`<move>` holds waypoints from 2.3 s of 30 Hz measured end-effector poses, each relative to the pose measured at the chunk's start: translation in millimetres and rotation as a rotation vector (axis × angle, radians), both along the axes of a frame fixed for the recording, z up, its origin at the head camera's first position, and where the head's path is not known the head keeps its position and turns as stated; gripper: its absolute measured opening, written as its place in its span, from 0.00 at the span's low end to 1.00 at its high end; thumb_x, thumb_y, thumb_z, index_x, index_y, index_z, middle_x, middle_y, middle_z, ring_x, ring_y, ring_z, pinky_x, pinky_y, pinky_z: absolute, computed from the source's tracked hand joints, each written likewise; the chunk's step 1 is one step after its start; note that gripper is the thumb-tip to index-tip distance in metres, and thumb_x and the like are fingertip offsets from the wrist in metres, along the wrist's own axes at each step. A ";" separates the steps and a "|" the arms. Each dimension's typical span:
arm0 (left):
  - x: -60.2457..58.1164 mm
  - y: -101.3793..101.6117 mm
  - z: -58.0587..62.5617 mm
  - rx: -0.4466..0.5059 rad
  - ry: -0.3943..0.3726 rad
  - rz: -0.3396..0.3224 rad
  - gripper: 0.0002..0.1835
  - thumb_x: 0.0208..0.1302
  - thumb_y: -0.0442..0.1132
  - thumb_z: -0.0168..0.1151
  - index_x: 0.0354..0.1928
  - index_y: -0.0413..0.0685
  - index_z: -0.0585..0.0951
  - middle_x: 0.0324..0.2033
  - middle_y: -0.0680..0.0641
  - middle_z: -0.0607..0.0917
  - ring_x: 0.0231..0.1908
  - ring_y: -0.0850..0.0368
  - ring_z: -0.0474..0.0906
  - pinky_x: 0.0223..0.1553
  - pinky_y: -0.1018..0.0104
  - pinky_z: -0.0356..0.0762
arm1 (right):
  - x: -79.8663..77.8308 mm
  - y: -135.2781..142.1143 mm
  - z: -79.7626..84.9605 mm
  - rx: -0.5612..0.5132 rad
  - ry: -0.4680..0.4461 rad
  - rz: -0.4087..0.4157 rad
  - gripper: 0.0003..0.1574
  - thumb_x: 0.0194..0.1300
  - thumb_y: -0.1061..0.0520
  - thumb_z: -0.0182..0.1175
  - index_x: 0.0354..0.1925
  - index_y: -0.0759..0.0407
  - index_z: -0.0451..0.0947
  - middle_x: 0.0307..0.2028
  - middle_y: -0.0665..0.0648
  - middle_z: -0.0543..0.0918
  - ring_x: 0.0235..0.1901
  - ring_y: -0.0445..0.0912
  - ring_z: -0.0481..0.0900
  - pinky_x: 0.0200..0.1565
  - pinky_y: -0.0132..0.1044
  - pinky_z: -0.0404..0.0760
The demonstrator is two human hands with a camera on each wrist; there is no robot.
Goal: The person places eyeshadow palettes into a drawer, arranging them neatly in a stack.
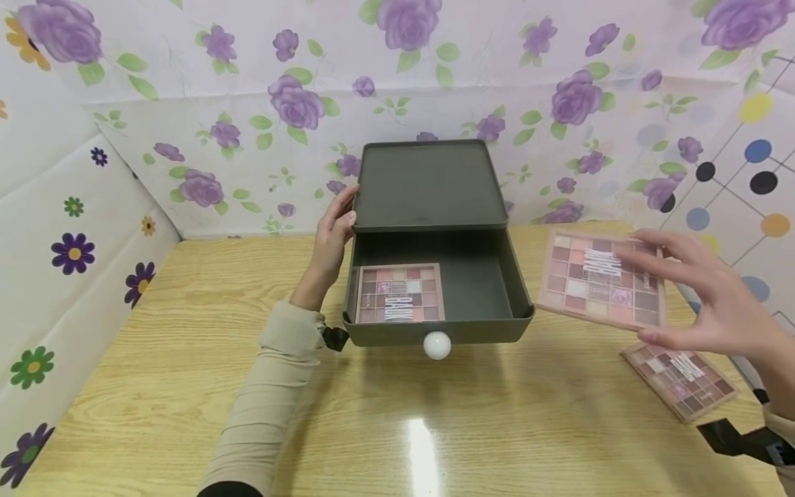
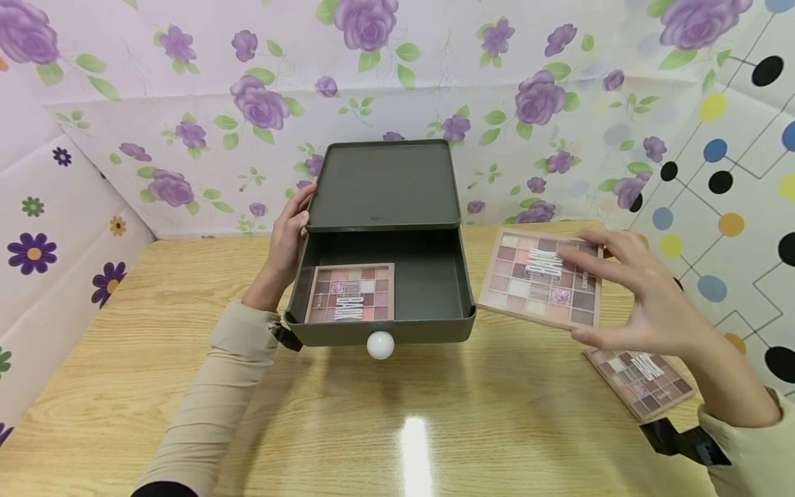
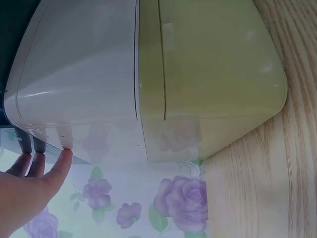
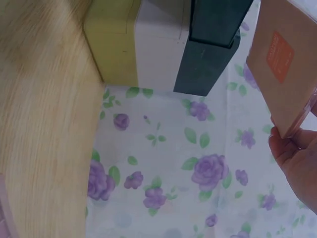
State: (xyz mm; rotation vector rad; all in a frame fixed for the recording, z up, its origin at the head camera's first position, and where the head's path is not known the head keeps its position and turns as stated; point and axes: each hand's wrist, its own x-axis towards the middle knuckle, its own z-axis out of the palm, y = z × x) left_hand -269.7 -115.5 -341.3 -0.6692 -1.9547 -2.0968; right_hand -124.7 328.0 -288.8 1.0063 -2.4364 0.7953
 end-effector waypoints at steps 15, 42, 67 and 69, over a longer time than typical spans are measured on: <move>-0.5 -0.1 0.2 0.005 -0.002 -0.001 0.33 0.58 0.45 0.46 0.66 0.42 0.61 0.64 0.44 0.62 0.60 0.56 0.61 0.42 0.65 0.61 | -11.8 -32.7 26.4 -0.008 0.063 0.103 0.56 0.29 0.36 0.73 0.55 0.64 0.73 0.59 0.59 0.67 0.57 0.44 0.58 0.52 0.30 0.50; -0.8 -0.1 0.4 0.014 0.009 -0.006 0.31 0.59 0.43 0.45 0.66 0.39 0.61 0.64 0.43 0.63 0.59 0.56 0.62 0.44 0.65 0.63 | -39.2 -90.8 32.4 0.073 0.153 0.201 0.50 0.35 0.31 0.68 0.54 0.56 0.76 0.55 0.64 0.71 0.54 0.53 0.65 0.47 0.35 0.62; 0.4 -0.9 0.0 0.002 -0.012 -0.007 0.31 0.60 0.43 0.44 0.66 0.41 0.61 0.64 0.44 0.62 0.61 0.55 0.60 0.50 0.61 0.61 | -59.7 -142.1 25.5 0.123 -0.010 0.311 0.46 0.41 0.32 0.65 0.54 0.57 0.76 0.53 0.59 0.71 0.50 0.50 0.64 0.44 0.47 0.64; 0.5 -0.9 0.1 0.002 -0.014 -0.010 0.31 0.60 0.42 0.44 0.66 0.41 0.61 0.64 0.44 0.62 0.61 0.55 0.59 0.51 0.60 0.61 | -60.8 -146.2 25.0 0.130 -0.011 0.310 0.45 0.41 0.33 0.65 0.53 0.57 0.76 0.53 0.59 0.72 0.50 0.50 0.65 0.44 0.47 0.64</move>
